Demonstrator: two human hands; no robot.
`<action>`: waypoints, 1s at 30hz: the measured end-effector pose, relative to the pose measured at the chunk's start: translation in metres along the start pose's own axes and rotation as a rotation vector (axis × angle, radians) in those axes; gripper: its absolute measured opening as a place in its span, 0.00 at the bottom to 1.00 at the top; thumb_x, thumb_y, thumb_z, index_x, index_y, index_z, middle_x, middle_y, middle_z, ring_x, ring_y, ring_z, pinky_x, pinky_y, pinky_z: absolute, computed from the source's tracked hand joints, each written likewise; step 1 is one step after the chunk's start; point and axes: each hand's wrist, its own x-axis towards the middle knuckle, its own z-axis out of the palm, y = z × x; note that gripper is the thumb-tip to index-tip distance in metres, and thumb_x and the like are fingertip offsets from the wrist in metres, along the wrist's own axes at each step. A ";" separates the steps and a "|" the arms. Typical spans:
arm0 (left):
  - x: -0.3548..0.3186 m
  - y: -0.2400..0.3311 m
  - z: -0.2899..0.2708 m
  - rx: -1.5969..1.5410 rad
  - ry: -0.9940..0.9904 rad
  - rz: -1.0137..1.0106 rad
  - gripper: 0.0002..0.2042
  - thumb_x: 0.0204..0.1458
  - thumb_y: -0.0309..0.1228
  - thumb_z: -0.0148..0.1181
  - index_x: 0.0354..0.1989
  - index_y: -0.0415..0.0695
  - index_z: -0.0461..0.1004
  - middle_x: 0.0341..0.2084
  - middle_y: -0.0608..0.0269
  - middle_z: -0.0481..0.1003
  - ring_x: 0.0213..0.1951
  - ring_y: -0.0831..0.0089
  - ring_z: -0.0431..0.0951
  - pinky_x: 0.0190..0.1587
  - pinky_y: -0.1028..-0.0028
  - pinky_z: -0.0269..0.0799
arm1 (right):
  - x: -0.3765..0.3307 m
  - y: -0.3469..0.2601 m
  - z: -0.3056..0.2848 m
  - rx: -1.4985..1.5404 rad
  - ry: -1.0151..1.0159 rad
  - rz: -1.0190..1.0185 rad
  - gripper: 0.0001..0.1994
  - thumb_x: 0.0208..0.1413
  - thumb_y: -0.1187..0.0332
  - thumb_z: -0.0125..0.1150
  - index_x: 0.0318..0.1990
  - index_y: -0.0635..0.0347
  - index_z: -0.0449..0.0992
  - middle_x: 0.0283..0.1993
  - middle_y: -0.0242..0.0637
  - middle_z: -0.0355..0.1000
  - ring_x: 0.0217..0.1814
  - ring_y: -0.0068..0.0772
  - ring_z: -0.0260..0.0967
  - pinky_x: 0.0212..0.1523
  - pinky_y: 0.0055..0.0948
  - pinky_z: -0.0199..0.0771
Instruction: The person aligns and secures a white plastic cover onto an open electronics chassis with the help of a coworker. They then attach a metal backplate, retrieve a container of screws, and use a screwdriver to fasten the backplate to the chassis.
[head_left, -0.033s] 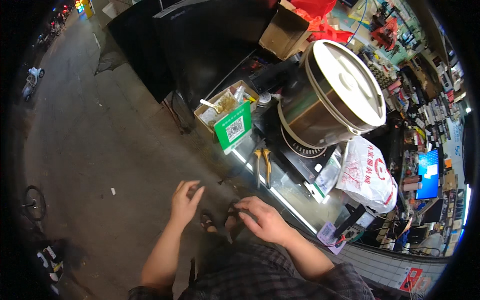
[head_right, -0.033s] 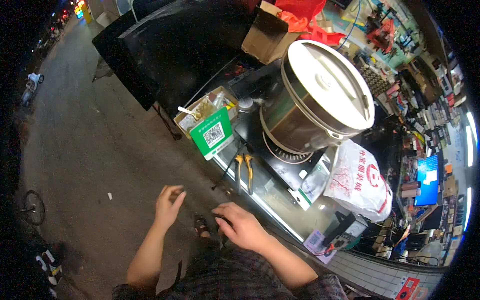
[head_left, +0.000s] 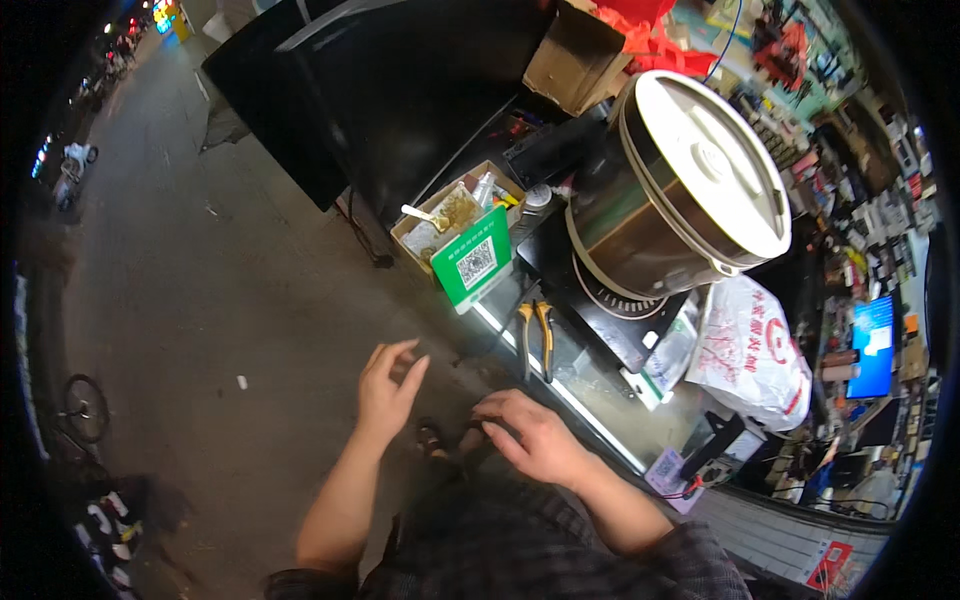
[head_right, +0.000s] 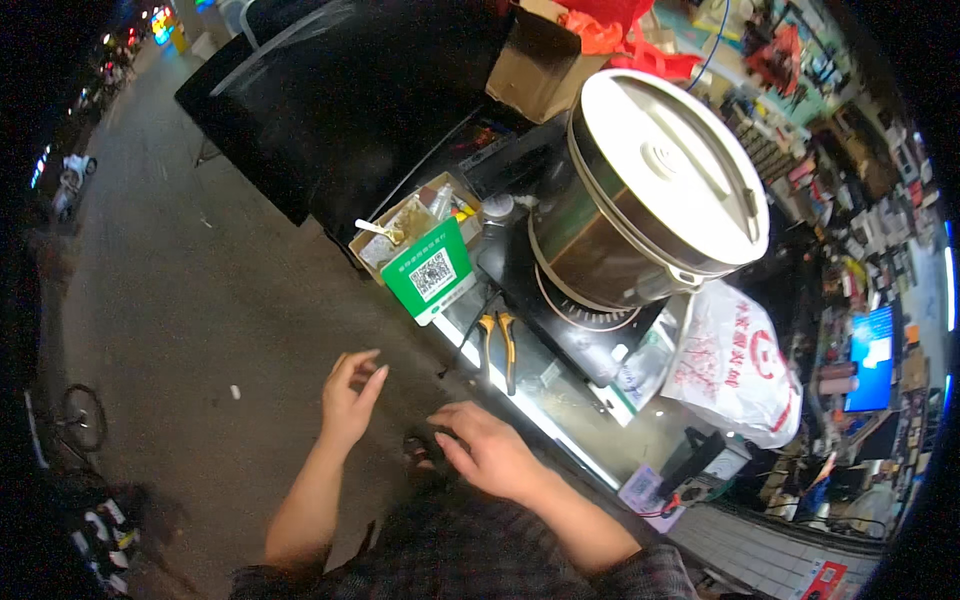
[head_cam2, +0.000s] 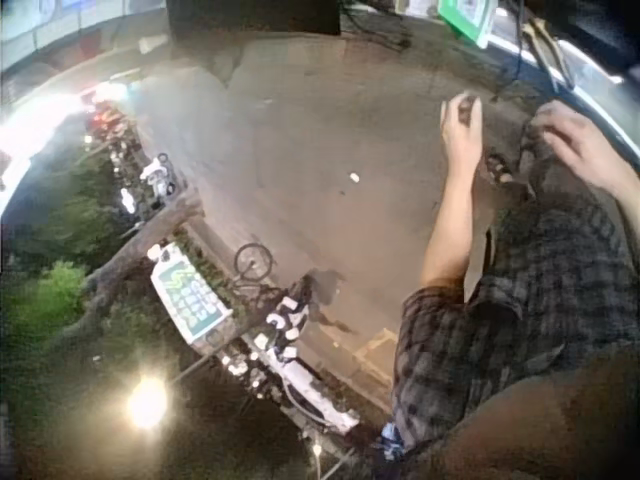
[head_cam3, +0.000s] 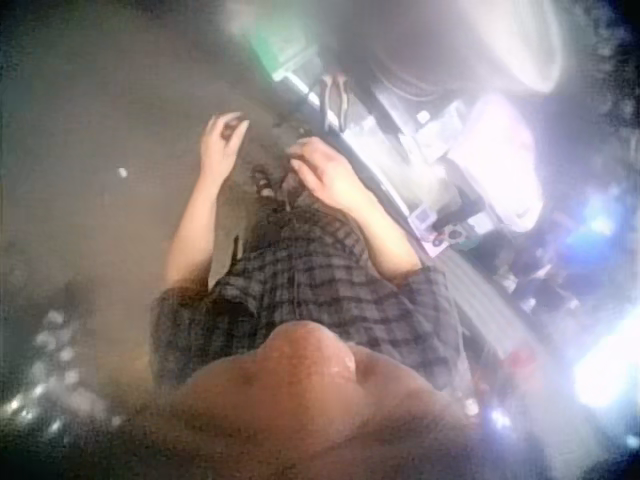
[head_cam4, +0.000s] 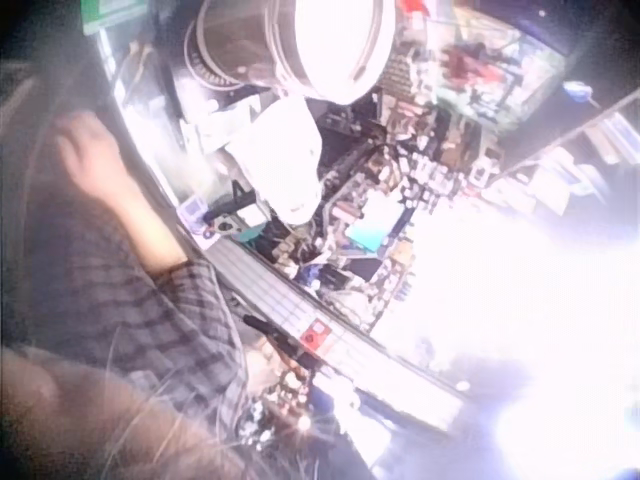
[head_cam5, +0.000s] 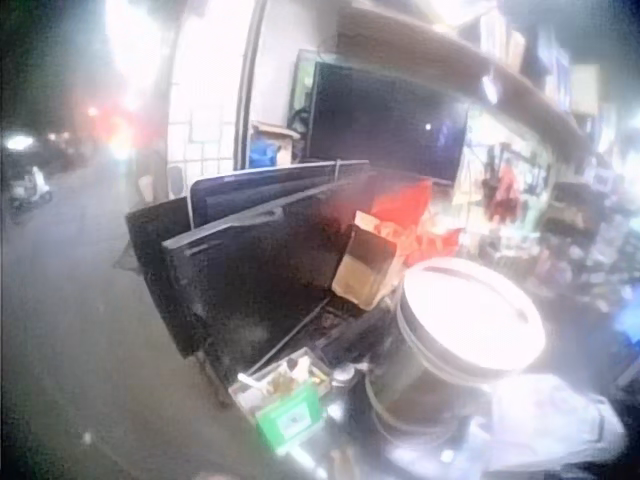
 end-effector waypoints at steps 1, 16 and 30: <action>0.014 0.011 0.006 -0.036 0.051 0.047 0.16 0.59 0.28 0.71 0.55 0.41 0.79 0.35 0.61 0.78 0.37 0.70 0.79 0.42 0.71 0.77 | 0.007 0.001 -0.003 0.039 0.009 0.000 0.13 0.65 0.70 0.64 0.55 0.63 0.78 0.55 0.49 0.76 0.57 0.54 0.76 0.58 0.43 0.78; 0.100 0.061 0.028 -0.318 0.030 -0.022 0.19 0.66 0.22 0.62 0.64 0.35 0.71 0.28 0.67 0.78 0.27 0.87 0.74 0.31 0.83 0.71 | 0.034 0.013 -0.051 0.000 0.138 0.144 0.14 0.64 0.70 0.63 0.55 0.63 0.77 0.56 0.49 0.75 0.59 0.54 0.76 0.59 0.43 0.78; 0.052 0.020 -0.009 -0.236 -0.341 0.485 0.20 0.57 0.23 0.69 0.56 0.38 0.70 0.31 0.59 0.77 0.26 0.73 0.77 0.27 0.75 0.72 | 0.087 0.010 -0.062 0.028 0.462 0.260 0.12 0.66 0.71 0.62 0.53 0.66 0.77 0.52 0.52 0.76 0.56 0.56 0.76 0.57 0.43 0.78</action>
